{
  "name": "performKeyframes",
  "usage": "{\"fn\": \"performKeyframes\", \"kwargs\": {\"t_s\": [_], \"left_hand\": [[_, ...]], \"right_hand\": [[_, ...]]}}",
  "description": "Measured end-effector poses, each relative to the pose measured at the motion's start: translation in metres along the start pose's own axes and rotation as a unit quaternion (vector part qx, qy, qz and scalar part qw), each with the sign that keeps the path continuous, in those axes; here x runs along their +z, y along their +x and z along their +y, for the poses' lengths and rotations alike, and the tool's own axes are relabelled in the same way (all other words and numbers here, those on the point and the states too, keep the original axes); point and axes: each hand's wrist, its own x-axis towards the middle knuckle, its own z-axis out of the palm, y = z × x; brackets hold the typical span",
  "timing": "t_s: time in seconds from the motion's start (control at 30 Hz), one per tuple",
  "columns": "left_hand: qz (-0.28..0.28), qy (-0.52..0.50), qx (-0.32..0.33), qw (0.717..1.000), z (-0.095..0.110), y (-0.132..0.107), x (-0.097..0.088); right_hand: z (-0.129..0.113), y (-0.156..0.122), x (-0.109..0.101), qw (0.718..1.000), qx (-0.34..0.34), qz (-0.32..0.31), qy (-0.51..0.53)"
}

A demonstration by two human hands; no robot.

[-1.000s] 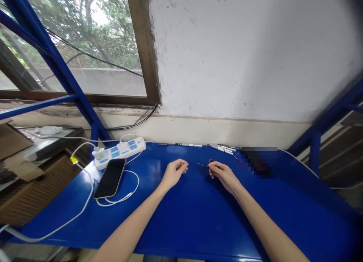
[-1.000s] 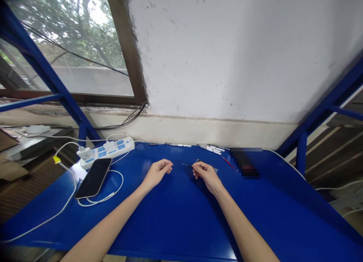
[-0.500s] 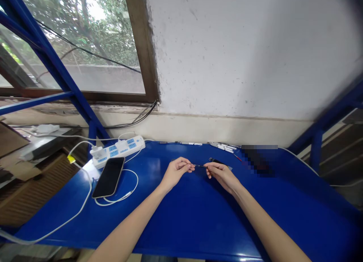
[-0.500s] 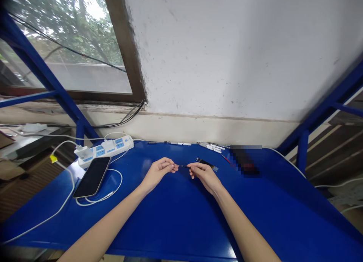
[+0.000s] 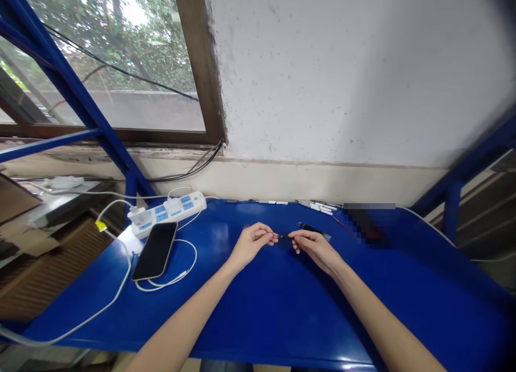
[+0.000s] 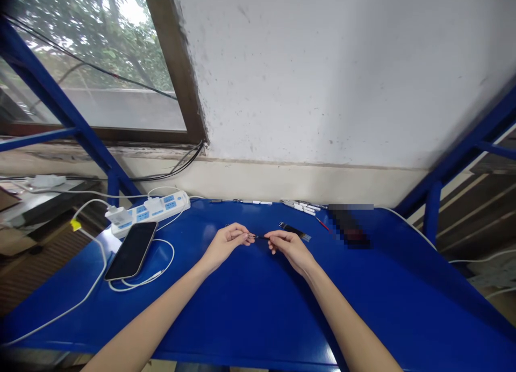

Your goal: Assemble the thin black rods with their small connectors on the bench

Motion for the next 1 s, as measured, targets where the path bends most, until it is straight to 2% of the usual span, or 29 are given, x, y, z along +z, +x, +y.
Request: {"fn": "performKeyframes", "kwargs": {"t_s": [0.3,0.5,0.6,0.73,0.87,0.93,1.0], "left_hand": [[-0.023,0.031,-0.01,0.999,-0.002,-0.001,0.002],[-0.047,0.112,0.003,0.993,-0.007,-0.003,0.0],[-0.047,0.171,0.032,0.984,-0.006,-0.005,-0.002],[-0.054,0.26,0.065,0.962,0.001,-0.007,0.0],[-0.013,0.338,0.109,0.935,0.007,-0.005,-0.003],[0.038,0.386,0.131,0.912,0.009,-0.002,-0.013],[0.098,0.456,0.129,0.875,0.009,0.001,-0.028]], "right_hand": [[0.001,0.0,0.0,1.0,-0.004,-0.008,-0.016],[0.002,-0.001,0.004,0.991,-0.021,-0.032,-0.128],[0.003,-0.002,0.005,0.972,-0.041,-0.045,-0.229],[0.006,-0.004,0.008,0.923,-0.085,-0.045,-0.372],[0.006,-0.005,0.009,0.886,-0.121,-0.036,-0.446],[0.006,-0.006,0.01,0.873,-0.141,-0.036,-0.466],[0.006,-0.006,0.01,0.863,-0.156,-0.039,-0.479]]}}
